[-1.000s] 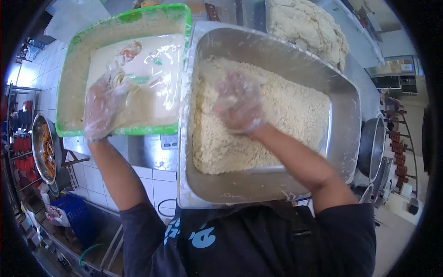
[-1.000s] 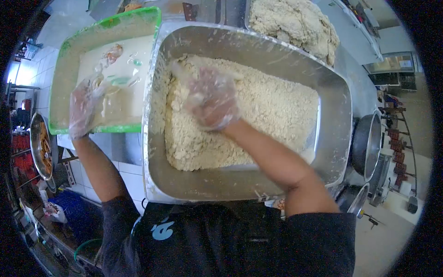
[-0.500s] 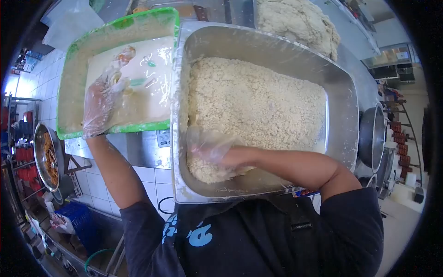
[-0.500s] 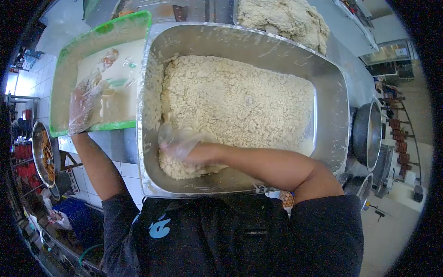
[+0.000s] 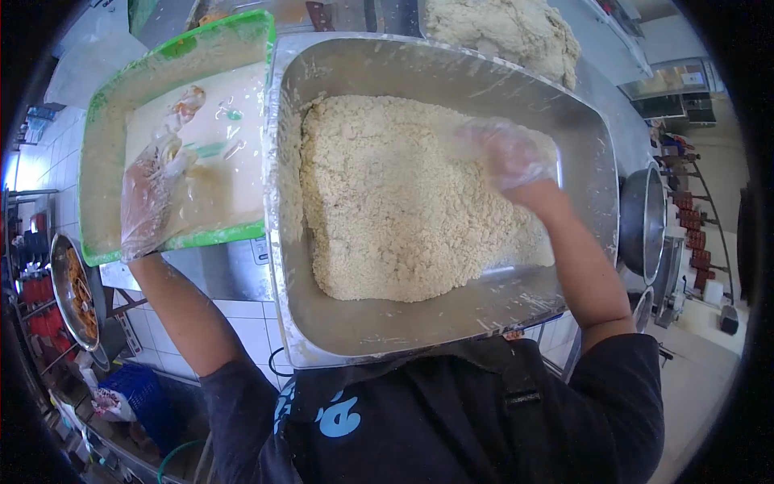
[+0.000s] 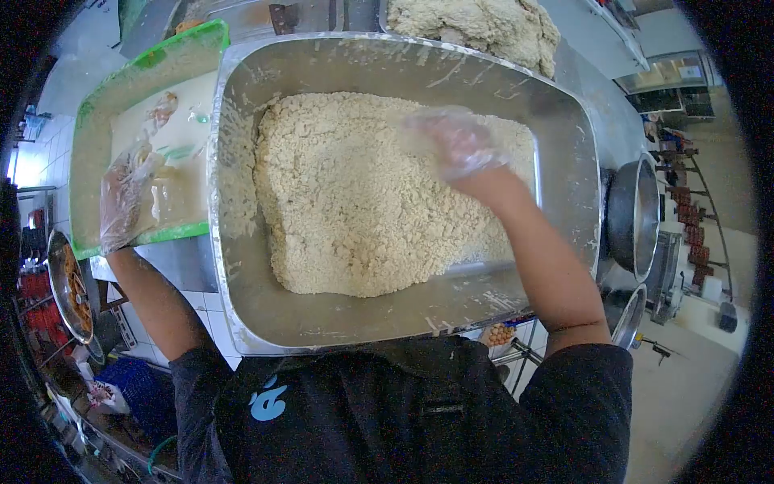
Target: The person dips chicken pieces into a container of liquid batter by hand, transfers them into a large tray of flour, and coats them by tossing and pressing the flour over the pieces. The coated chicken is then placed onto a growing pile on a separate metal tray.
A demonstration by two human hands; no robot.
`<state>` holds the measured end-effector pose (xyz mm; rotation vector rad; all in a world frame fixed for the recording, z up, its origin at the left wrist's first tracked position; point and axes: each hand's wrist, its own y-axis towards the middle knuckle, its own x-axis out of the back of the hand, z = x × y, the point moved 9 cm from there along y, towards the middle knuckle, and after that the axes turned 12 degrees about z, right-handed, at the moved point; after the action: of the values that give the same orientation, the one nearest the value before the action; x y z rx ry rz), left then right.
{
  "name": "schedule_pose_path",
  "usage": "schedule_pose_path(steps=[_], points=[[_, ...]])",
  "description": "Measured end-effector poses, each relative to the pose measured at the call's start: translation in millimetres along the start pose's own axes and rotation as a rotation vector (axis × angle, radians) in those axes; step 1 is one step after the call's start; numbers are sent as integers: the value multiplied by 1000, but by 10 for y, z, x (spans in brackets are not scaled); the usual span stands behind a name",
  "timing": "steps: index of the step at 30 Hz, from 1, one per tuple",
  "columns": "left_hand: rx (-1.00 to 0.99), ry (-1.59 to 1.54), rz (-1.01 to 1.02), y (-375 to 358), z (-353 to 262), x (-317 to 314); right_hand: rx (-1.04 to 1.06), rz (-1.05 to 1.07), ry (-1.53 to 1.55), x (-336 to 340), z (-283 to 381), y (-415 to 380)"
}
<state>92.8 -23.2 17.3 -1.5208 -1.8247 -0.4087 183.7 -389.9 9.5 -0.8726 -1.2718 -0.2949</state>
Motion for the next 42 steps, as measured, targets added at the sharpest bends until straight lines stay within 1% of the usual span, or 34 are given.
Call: schedule_pose_path(steps=[1,3,4,6,7,9,12,13,15,17,20,22,23,24,26,27,30,32,35,38,39,41,42], points=[[-4,17,1,1,-8,5,18,105,-41,-228,124,104],[-9,49,3,-8,-14,4,117,112,65,-325,288,66],[-13,43,6,-10,-14,2,193,12,215,-247,375,-42],[-18,22,6,-2,5,-4,157,-60,433,-115,272,-124],[1,-20,8,-8,22,-12,48,-30,503,-46,103,-165],[31,-88,25,0,16,-45,-19,-179,-184,23,35,-291],[6,-68,45,24,0,-63,3,-220,92,196,314,206],[16,-83,36,29,7,-65,-7,-328,43,102,557,351],[42,-97,16,13,48,-54,52,-456,-39,-199,757,455],[6,-43,21,71,51,-48,165,-509,-122,-346,778,414],[-42,-51,19,43,40,-75,53,-288,118,-298,636,523],[-59,-88,9,11,71,-76,-44,54,706,-250,453,573],[-75,-105,10,22,81,-77,-103,238,1002,-342,440,548],[-98,-120,12,46,75,-74,-59,251,974,-337,427,599],[-136,-30,-13,89,78,-60,28,272,910,-343,411,753],[-149,12,-15,64,23,-68,51,355,855,-383,481,736],[-56,10,11,-10,-55,-44,124,602,675,-430,687,686],[-72,16,7,-5,-33,-41,172,767,548,-504,779,625],[-87,30,11,28,-10,-43,361,794,774,-649,892,576],[-78,25,19,30,-9,-32,380,635,807,-228,784,342],[-78,20,21,35,-11,-38,460,551,972,-63,675,270],[-80,12,22,41,-8,-44,447,359,820,286,481,90],[-80,10,25,41,-5,-48,356,259,509,542,486,-87]])
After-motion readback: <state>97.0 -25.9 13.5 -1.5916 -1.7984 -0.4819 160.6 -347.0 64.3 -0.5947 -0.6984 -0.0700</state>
